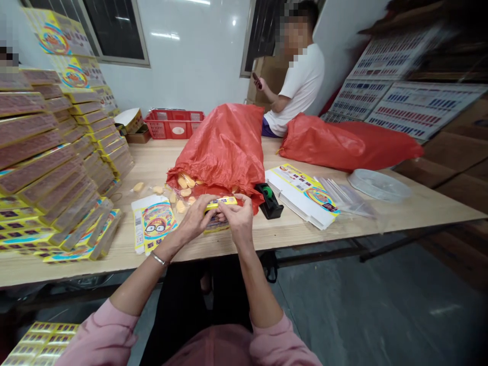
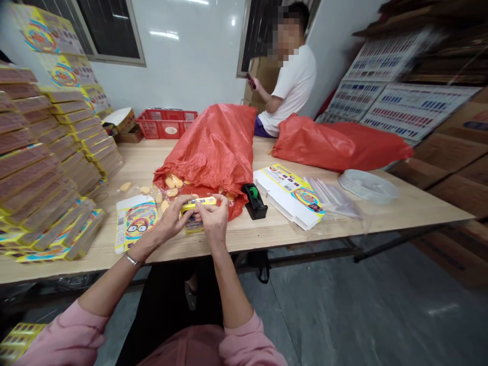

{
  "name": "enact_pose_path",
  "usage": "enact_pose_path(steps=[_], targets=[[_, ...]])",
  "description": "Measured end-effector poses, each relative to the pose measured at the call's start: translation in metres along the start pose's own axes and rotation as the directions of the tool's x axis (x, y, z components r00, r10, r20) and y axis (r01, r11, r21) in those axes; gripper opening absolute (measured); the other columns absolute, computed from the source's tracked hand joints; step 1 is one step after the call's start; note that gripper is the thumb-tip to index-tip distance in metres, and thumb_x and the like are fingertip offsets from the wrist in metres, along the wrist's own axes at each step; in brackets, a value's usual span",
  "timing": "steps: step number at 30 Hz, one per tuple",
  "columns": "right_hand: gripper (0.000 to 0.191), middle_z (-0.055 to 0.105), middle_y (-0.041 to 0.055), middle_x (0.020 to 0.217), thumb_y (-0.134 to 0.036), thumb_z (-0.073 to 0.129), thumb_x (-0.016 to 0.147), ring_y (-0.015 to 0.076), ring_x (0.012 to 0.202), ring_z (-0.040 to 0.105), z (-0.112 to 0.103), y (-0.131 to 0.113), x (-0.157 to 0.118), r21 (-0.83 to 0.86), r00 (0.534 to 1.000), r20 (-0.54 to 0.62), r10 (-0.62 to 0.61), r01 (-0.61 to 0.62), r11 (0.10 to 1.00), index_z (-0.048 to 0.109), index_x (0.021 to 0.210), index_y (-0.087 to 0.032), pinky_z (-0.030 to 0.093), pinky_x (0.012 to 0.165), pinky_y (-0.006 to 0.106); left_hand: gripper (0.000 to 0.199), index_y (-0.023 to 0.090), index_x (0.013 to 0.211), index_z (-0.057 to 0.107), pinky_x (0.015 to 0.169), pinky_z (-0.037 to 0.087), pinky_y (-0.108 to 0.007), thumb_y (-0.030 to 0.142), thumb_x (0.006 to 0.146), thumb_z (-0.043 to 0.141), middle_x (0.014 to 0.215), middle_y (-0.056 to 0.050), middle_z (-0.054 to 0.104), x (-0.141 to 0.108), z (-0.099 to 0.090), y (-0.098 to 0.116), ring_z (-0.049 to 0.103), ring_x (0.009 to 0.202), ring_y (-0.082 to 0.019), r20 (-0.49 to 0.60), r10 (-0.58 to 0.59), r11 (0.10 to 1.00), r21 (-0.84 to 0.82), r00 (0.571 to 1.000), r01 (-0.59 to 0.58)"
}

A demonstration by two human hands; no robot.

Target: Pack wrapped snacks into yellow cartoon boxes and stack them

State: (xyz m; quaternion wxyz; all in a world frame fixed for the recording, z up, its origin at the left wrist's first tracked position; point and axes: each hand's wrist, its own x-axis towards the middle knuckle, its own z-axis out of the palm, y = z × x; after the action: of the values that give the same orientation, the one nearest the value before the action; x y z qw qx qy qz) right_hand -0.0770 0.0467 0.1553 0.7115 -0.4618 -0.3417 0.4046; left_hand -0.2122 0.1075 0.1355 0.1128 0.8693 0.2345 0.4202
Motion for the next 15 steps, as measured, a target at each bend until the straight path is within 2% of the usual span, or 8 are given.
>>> enact_pose_path(steps=[2,5,10,13,15], targets=[[0.062,0.068,-0.003,0.062,-0.039,0.081,0.066,0.0137,0.046,0.063,0.0,0.0,0.0,0.008,1.0,-0.006,0.016,-0.016,1.0,0.037,0.105,-0.022,0.055,0.048,0.024,0.029,0.02,0.126,0.052,0.093,0.05,-0.036,0.021,0.098,0.044,0.113,-0.011,0.06,0.003,-0.002,0.001,0.059,0.107,-0.02,0.036,0.049,0.999,0.006,0.998,-0.049],[0.063,0.069,-0.0027,0.062,-0.042,0.08,0.066,0.0127,0.043,0.061,-0.001,0.003,0.0,-0.005,1.0,0.009,0.016,-0.016,1.0,0.036,0.107,-0.021,0.053,0.045,0.022,0.029,0.019,0.125,0.056,0.092,0.05,-0.036,0.021,0.099,0.043,0.112,-0.011,0.058,0.006,-0.006,0.002,0.059,0.105,-0.02,0.07,0.057,0.998,0.002,0.996,-0.057],[0.069,0.059,-0.009,0.047,-0.052,0.075,0.072,0.0116,0.037,0.055,-0.015,0.018,0.005,-0.227,0.999,0.019,-0.043,0.046,0.973,0.045,0.124,-0.017,0.043,0.04,0.018,0.032,0.018,0.125,0.058,0.094,0.049,-0.035,0.026,0.1,0.04,0.117,-0.011,0.058,0.014,-0.017,0.0,0.059,0.108,-0.02,0.161,0.044,0.999,-0.034,0.986,-0.039],[0.071,0.053,-0.0102,0.042,-0.053,0.074,0.071,0.0108,0.035,0.049,-0.026,0.026,0.01,-0.278,0.994,0.108,0.005,0.025,0.96,0.052,0.126,-0.014,0.041,0.04,0.019,0.029,0.017,0.109,0.066,0.087,0.051,-0.031,0.033,0.099,0.044,0.105,-0.008,0.062,0.025,-0.02,-0.002,0.062,0.097,-0.018,0.208,0.028,1.0,-0.004,0.978,-0.027],[0.069,0.053,-0.0089,0.044,-0.053,0.076,0.067,0.011,0.034,0.046,-0.031,0.028,0.01,-0.292,0.986,0.152,0.073,-0.026,0.956,0.056,0.12,-0.014,0.038,0.037,0.021,0.026,0.016,0.097,0.068,0.08,0.052,-0.03,0.037,0.095,0.052,0.095,-0.007,0.064,0.032,-0.021,0.002,0.064,0.088,-0.019,0.225,-0.024,0.997,0.08,0.974,0.006]])
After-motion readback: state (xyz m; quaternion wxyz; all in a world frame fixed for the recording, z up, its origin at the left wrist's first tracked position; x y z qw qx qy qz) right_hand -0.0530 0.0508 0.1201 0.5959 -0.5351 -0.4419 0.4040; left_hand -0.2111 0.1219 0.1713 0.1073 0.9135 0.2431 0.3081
